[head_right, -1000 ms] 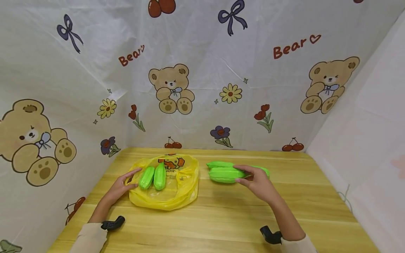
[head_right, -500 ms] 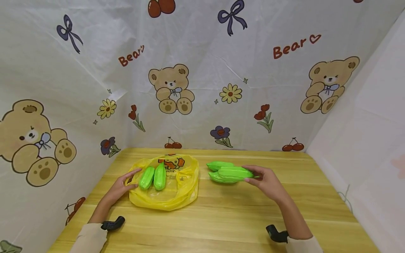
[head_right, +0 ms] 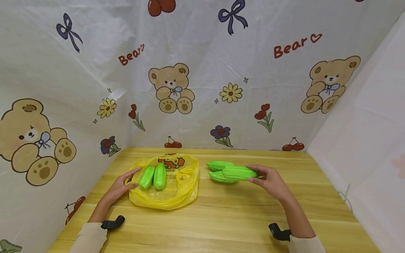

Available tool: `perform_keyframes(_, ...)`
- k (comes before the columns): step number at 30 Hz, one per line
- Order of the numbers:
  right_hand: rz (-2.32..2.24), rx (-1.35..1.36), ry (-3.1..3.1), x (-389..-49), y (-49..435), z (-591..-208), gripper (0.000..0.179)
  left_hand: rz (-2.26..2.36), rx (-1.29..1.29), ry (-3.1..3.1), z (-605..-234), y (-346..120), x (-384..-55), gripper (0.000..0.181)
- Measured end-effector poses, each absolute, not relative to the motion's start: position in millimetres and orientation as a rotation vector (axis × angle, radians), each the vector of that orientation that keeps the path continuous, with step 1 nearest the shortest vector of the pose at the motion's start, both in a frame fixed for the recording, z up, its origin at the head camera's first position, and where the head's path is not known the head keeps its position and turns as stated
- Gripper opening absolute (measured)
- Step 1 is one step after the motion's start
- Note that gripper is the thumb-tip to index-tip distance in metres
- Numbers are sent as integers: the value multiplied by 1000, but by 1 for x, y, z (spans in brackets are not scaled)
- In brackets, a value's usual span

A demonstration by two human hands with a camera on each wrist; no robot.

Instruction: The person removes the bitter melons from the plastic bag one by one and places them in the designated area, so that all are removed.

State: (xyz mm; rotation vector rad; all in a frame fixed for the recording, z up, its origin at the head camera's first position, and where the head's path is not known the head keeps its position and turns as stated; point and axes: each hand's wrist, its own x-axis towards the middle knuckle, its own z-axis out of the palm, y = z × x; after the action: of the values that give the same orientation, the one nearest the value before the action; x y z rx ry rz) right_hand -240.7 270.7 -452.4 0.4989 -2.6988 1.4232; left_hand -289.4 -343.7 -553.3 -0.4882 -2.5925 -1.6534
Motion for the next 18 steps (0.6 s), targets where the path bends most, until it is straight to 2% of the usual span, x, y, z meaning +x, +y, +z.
perform_keyframes(18,1508,499,-2688,-245,289,-462,47,-1638,-512,-2603,-553,-344,-289,63)
